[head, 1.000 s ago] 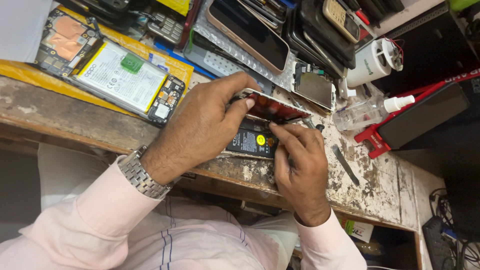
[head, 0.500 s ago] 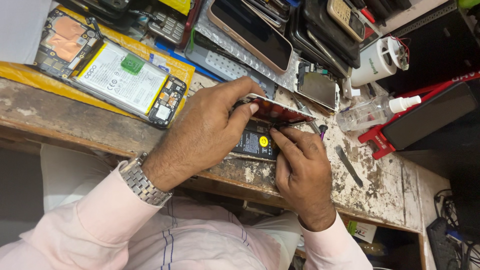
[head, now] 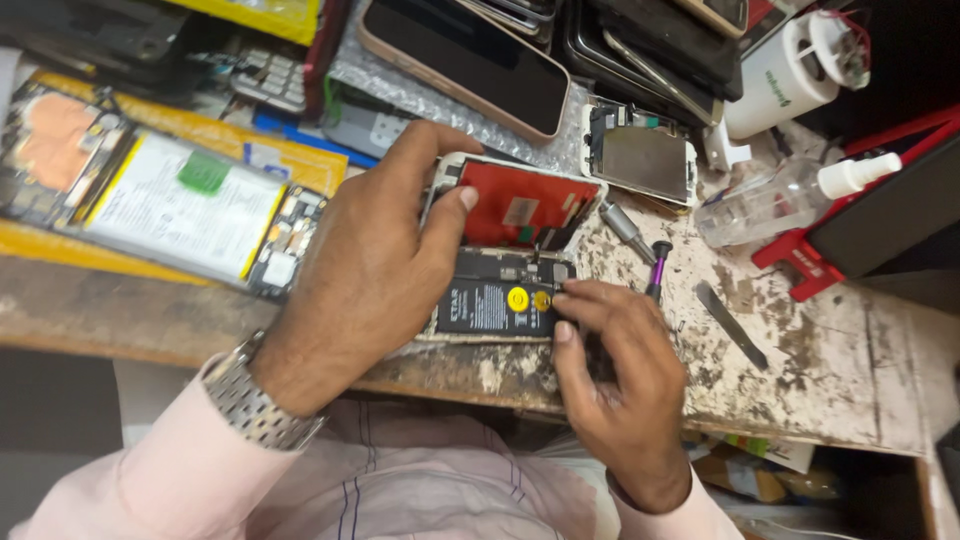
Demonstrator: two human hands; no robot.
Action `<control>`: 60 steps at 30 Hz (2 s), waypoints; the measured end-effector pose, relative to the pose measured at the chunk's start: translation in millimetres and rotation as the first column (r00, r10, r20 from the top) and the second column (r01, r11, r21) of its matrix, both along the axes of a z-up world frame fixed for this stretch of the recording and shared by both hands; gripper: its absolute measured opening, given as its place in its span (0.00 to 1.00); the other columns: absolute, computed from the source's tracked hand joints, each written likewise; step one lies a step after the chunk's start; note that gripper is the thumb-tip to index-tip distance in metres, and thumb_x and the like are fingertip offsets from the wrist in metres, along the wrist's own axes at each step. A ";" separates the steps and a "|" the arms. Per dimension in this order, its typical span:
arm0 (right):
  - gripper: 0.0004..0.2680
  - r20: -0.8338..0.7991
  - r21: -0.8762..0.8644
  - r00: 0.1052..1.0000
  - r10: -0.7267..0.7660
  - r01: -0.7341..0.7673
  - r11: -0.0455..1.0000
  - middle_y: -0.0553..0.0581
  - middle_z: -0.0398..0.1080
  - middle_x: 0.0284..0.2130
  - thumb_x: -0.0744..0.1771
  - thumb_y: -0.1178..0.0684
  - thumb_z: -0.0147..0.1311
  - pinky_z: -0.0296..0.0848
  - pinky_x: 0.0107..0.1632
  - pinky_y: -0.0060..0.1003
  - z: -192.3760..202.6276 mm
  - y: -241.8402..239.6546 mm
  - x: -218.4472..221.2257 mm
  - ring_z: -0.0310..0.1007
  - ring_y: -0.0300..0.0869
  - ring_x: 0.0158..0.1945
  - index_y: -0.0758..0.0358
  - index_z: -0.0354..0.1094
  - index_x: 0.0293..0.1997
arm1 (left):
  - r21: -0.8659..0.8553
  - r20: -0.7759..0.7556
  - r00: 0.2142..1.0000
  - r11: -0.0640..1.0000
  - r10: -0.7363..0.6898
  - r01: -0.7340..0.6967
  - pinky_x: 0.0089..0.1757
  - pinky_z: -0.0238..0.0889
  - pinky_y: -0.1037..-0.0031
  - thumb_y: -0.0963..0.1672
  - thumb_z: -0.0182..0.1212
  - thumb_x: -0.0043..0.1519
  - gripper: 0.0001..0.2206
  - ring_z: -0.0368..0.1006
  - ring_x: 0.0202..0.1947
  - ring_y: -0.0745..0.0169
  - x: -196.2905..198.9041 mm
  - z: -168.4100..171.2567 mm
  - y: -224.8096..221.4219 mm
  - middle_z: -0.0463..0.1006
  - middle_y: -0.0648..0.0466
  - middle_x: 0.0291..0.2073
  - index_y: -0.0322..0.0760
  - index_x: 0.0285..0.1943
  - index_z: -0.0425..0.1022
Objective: The person connects a screen assembly to a mobile phone frame and uses a screwdriver to tighten screws on the internal components.
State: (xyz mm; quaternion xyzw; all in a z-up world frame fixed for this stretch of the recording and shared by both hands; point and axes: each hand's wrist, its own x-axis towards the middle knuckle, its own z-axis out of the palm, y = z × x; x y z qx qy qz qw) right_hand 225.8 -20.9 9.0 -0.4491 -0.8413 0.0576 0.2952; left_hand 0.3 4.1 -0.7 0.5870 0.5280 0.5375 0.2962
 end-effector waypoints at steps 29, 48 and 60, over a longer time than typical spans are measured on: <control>0.15 0.172 -0.123 0.981 -0.094 0.116 0.986 0.58 0.73 0.51 0.63 0.62 0.60 0.72 0.57 0.42 -4.3 12.8 1.6 0.72 0.48 0.54 0.57 0.75 0.55 | -0.090 0.010 0.977 0.973 -0.214 0.214 0.41 0.73 0.71 0.41 0.61 0.65 0.08 0.82 0.43 0.61 -5.0 -1.6 -2.7 0.82 0.53 0.40 0.38 0.51 0.73; 0.09 0.126 0.031 0.992 -0.014 0.010 0.999 0.57 0.76 0.40 0.65 0.61 0.66 0.76 0.44 0.36 1.2 30.2 -5.7 0.79 0.45 0.42 0.65 0.74 0.48 | 0.005 0.021 0.980 0.980 -0.199 0.199 0.40 0.72 0.67 0.41 0.59 0.64 0.06 0.82 0.41 0.53 -7.5 2.5 -6.2 0.82 0.50 0.39 0.34 0.48 0.73; 0.06 0.093 -0.086 0.996 0.017 -0.009 0.996 0.56 0.74 0.36 0.64 0.64 0.65 0.76 0.41 0.34 8.2 37.9 -10.1 0.77 0.42 0.38 0.66 0.75 0.42 | -0.026 0.076 0.974 0.976 -0.215 0.217 0.37 0.72 0.67 0.43 0.58 0.65 0.07 0.83 0.37 0.57 -9.5 -1.9 -5.1 0.83 0.52 0.36 0.36 0.49 0.73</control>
